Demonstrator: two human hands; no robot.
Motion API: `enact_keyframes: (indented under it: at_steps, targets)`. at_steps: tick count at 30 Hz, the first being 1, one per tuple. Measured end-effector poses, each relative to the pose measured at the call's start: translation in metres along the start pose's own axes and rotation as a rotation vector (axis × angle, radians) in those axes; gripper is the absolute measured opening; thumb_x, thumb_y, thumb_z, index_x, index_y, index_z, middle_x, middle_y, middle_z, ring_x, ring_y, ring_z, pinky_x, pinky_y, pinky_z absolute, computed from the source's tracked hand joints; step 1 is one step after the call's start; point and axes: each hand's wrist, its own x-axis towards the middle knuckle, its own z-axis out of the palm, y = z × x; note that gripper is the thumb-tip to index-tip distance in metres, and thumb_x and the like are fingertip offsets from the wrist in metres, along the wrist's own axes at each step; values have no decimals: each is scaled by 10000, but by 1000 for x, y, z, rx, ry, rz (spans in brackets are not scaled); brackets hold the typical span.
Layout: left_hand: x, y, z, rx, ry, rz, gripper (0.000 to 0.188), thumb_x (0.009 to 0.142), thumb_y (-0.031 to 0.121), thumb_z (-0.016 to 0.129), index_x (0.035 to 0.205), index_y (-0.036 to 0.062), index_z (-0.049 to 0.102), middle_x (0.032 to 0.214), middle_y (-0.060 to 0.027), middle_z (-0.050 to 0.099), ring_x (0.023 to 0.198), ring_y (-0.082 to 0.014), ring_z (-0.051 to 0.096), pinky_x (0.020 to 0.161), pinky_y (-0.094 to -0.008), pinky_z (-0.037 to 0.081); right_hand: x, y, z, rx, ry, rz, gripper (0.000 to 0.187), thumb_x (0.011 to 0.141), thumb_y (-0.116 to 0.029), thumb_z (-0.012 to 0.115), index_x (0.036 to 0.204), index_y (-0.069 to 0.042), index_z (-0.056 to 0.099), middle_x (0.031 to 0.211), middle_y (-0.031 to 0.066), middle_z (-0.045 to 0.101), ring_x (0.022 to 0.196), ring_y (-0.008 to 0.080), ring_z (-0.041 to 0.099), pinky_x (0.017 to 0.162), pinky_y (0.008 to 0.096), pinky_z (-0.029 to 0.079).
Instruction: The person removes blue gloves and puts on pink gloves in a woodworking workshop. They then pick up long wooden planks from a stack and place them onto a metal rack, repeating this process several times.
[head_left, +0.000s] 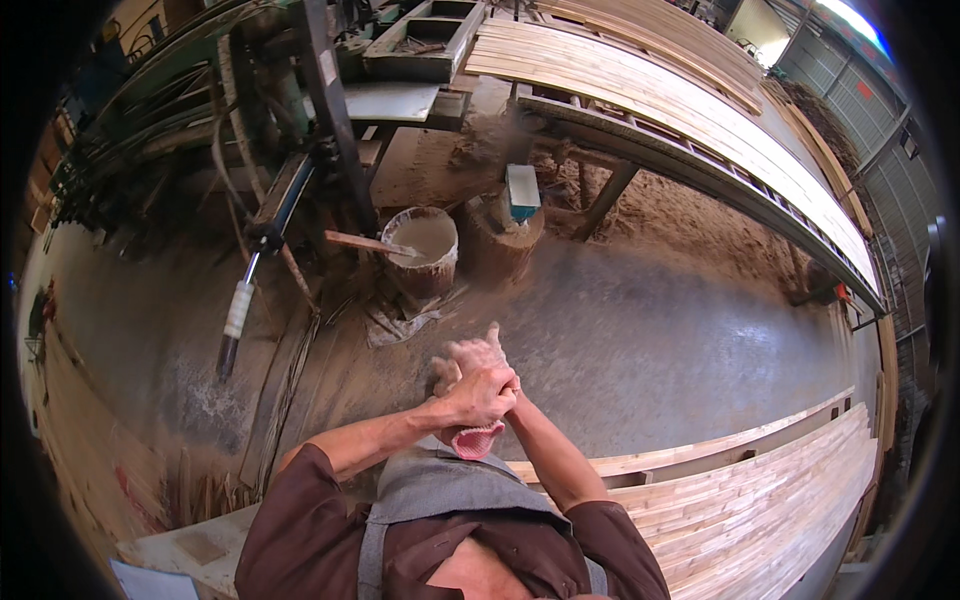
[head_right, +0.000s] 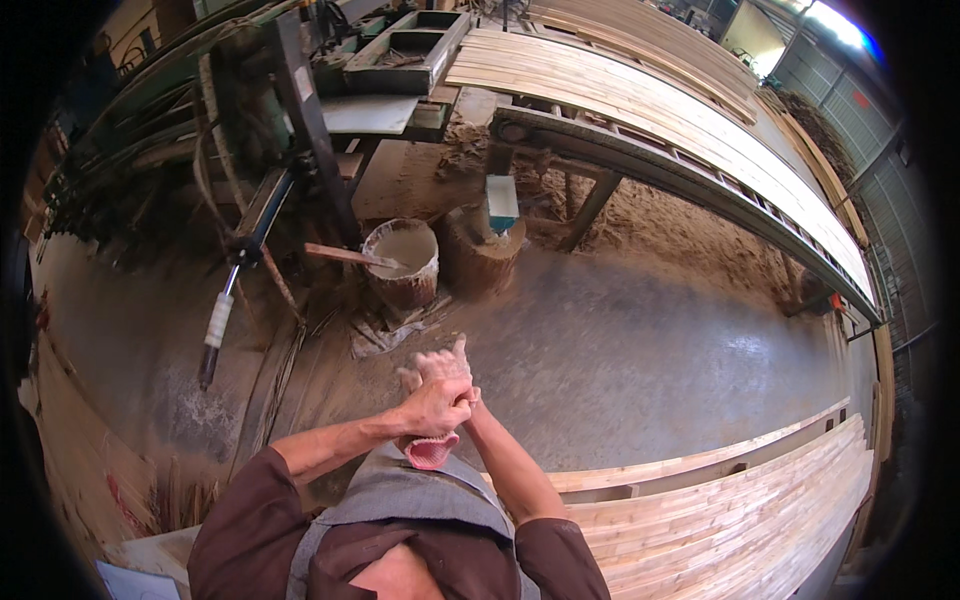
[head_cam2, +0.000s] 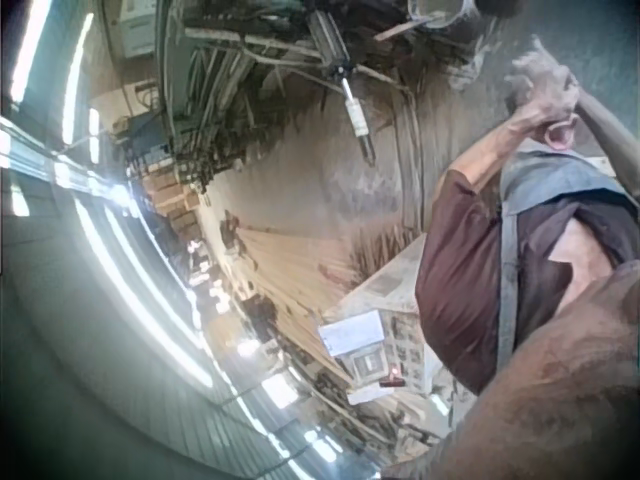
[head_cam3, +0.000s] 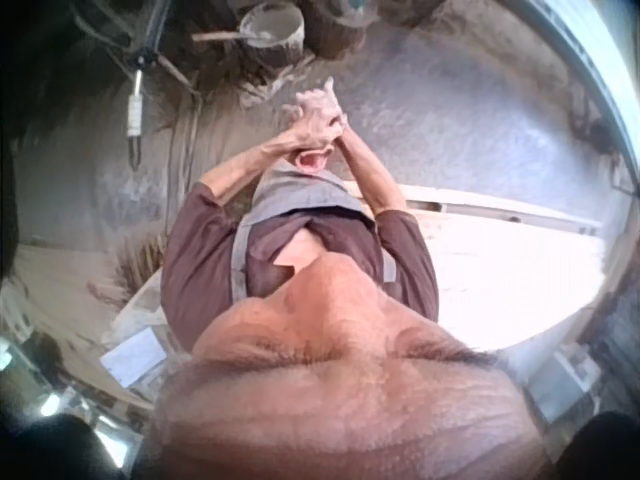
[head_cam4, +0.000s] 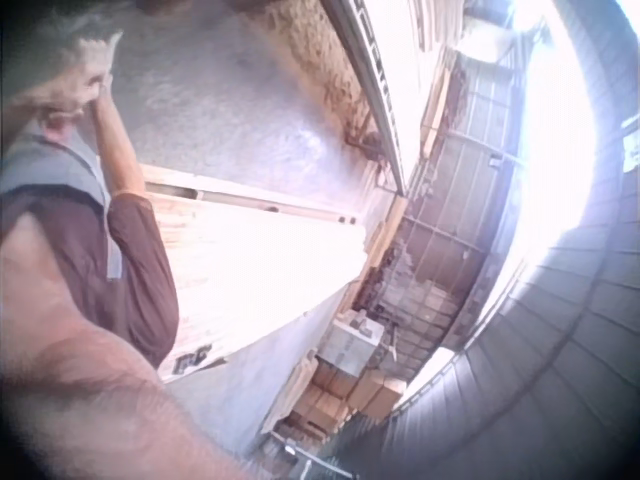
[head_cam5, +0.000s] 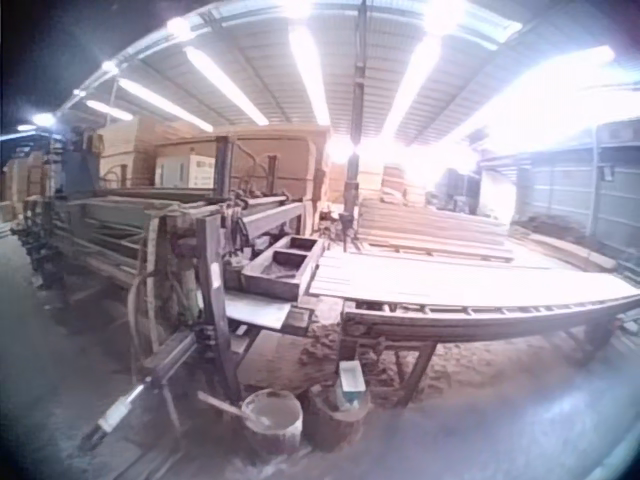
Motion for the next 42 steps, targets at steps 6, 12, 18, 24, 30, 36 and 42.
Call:
enact_keyframes:
  at_steps: [6, 12, 18, 24, 30, 36, 42]
  targets:
    - [127, -19, -38, 87, -79, 72, 117, 863, 66, 592, 916, -16, 655, 821, -209, 690, 826, -390, 707, 749, -463, 553, 88, 86, -58, 1, 347, 109, 425, 981, -344, 635, 1373, -197, 560, 1118, 93, 719, 857, 330, 734, 898, 623, 500]
    - [236, 9, -48, 398, -20, 309, 110, 922, 160, 678, 957, 56, 686, 931, -138, 673, 785, -367, 711, 724, -458, 590, 120, 188, -117, 564, 481, 186, 706, 996, -362, 681, 1571, -103, 363, 1339, 148, 653, 1007, 343, 710, 824, 412, 584]
    - [308, -6, -35, 481, 201, 123, 400, 868, 427, 814, 1009, 83, 667, 962, -100, 680, 827, -300, 716, 808, -488, 566, 148, 303, -151, 1717, 363, 319, 852, 1023, -462, 654, 1644, -90, 205, 1548, 146, 493, 1382, 299, 513, 1007, 440, 538]
    - [389, -7, 44, 482, 344, -32, 441, 873, 416, 813, 1064, 63, 630, 997, -120, 685, 845, -338, 719, 744, -472, 586, 161, 387, -166, 1936, 355, 59, 718, 1060, -466, 580, 1625, -139, 279, 1564, 134, 458, 1398, 312, 483, 1062, 481, 482]
    - [448, 1, 79, 574, 461, -124, 270, 844, 112, 727, 1088, 68, 621, 993, -117, 688, 788, -337, 714, 785, -456, 558, 181, 435, -189, 2353, 478, 115, 561, 1042, -436, 634, 1502, -139, 513, 1422, 129, 592, 1203, 288, 599, 1000, 456, 509]
    - [493, 7, 78, 599, 492, -169, 173, 873, 80, 662, 1033, 66, 598, 874, -113, 686, 689, -318, 710, 822, -471, 533, 222, 475, -218, 2145, 661, 37, 337, 1036, -259, 672, 1253, -1, 671, 1174, 151, 726, 1081, 256, 696, 944, 396, 574]
    - [556, -2, 74, 472, 494, -45, 186, 874, 83, 660, 1045, 74, 589, 834, -132, 681, 682, -358, 701, 589, -490, 565, 238, 517, -275, 1971, 383, -83, 333, 1053, -200, 606, 1266, 54, 634, 1138, 196, 728, 1014, 249, 719, 936, 389, 581]
